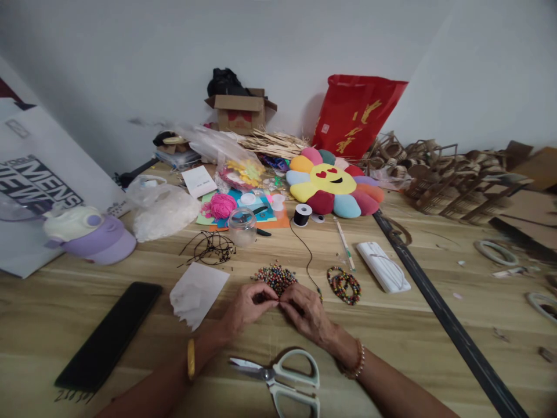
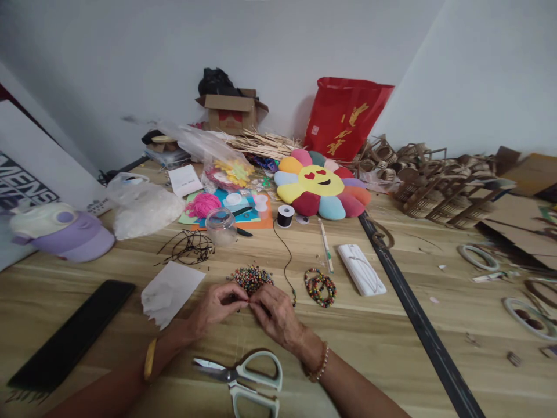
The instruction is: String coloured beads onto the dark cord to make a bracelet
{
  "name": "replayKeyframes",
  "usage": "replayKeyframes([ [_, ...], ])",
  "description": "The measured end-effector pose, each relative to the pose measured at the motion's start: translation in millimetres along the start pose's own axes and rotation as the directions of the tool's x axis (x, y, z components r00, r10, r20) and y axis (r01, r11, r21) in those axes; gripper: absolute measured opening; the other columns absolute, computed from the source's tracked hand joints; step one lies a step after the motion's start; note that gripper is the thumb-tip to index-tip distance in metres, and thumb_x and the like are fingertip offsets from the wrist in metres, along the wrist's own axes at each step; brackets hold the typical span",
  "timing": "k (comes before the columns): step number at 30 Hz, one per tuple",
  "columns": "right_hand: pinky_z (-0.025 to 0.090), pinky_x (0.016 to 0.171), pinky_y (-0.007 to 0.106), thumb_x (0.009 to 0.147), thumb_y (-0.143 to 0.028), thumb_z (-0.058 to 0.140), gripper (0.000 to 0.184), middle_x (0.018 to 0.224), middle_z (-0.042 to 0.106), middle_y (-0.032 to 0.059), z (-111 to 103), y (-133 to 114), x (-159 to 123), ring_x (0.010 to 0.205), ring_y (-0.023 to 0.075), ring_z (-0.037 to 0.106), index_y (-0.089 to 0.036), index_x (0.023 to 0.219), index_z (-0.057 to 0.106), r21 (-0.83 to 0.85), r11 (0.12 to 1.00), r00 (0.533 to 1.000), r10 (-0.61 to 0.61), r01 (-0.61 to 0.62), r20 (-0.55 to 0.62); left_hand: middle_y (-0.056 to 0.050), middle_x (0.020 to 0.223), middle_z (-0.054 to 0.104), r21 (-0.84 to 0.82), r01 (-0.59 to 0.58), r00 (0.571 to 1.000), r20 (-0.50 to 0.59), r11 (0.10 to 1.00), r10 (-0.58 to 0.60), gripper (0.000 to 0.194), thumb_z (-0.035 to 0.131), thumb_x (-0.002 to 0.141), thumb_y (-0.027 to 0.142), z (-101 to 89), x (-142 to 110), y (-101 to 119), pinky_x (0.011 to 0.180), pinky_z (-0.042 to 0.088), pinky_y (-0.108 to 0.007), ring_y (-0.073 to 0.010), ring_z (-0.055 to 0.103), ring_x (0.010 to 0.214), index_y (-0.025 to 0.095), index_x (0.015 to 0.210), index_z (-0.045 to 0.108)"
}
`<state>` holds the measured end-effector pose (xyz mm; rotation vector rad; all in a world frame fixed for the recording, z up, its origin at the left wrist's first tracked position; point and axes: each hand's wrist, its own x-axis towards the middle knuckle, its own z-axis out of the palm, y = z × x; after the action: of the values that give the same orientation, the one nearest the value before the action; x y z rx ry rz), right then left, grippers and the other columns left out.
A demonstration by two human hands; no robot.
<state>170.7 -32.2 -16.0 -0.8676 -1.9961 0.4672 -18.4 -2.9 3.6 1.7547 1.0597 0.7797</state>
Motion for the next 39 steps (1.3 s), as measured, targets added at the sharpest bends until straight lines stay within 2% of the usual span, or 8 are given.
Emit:
replayKeyframes([
  [8, 0.047, 0.063, 0.028, 0.095, -0.019, 0.052, 0.005, 0.081, 0.063, 0.0063, 0, 1, -1, 0.071, 0.0173, 0.057, -0.019, 0.095, 0.057, -0.008, 1.000, 1.000, 0.005, -0.005, 0.001, -0.004, 0.073, 0.074, -0.011, 0.008, 1.000, -0.001, 1.000, -0.008, 0.005, 0.068, 0.073, 0.015, -0.4, 0, -1, 0.072, 0.051, -0.026, -0.0175, 0.066, 0.072, 0.016, 0.069, 0.070],
  [13, 0.050, 0.070, 0.030, 0.094, -0.019, 0.053, 0.008, 0.088, 0.063, 0.0082, -1, -2, 1, 0.080, 0.0189, 0.059, -0.019, 0.101, 0.058, 0.031, 1.000, 1.000, 0.002, -0.003, 0.025, -0.005, 0.074, 0.074, -0.017, -0.039, 0.999, 0.022, 0.999, 0.040, 0.009, 0.065, 0.076, 0.018, -0.4, 0, 2, 0.072, 0.051, -0.027, -0.0174, 0.065, 0.071, 0.015, 0.071, 0.071],
  [18, 0.049, 0.067, 0.029, 0.093, -0.016, 0.052, 0.008, 0.086, 0.062, 0.0074, -4, -7, 4, 0.077, 0.0182, 0.058, -0.020, 0.095, 0.058, 0.017, 1.000, 1.000, -0.015, 0.014, 0.025, -0.005, 0.075, 0.074, 0.012, -0.085, 0.996, 0.019, 0.996, 0.085, 0.011, 0.064, 0.078, 0.022, -0.4, 0, 1, 0.072, 0.050, -0.027, -0.0173, 0.064, 0.071, 0.016, 0.071, 0.070],
  [26, 0.045, 0.064, 0.029, 0.089, -0.014, 0.051, 0.008, 0.083, 0.061, 0.0065, -4, -9, 4, 0.074, 0.0180, 0.057, -0.020, 0.093, 0.054, 0.002, 1.000, 0.999, -0.014, 0.014, 0.039, -0.004, 0.075, 0.074, 0.032, -0.074, 0.997, 0.005, 0.997, 0.074, 0.012, 0.063, 0.079, 0.024, -1.0, -1, 2, 0.072, 0.050, -0.026, -0.0167, 0.063, 0.070, 0.017, 0.071, 0.070],
  [39, 0.047, 0.065, 0.028, 0.089, -0.015, 0.051, 0.007, 0.081, 0.063, 0.0058, 0, -4, 0, 0.072, 0.0171, 0.058, -0.020, 0.093, 0.054, -0.015, 0.999, 0.999, -0.036, 0.036, 0.021, -0.004, 0.073, 0.073, -0.002, -0.051, 0.999, 0.000, 0.999, 0.051, 0.008, 0.063, 0.075, 0.016, 0.1, -1, -3, 0.068, 0.051, -0.025, -0.0159, 0.065, 0.070, 0.016, 0.071, 0.069],
])
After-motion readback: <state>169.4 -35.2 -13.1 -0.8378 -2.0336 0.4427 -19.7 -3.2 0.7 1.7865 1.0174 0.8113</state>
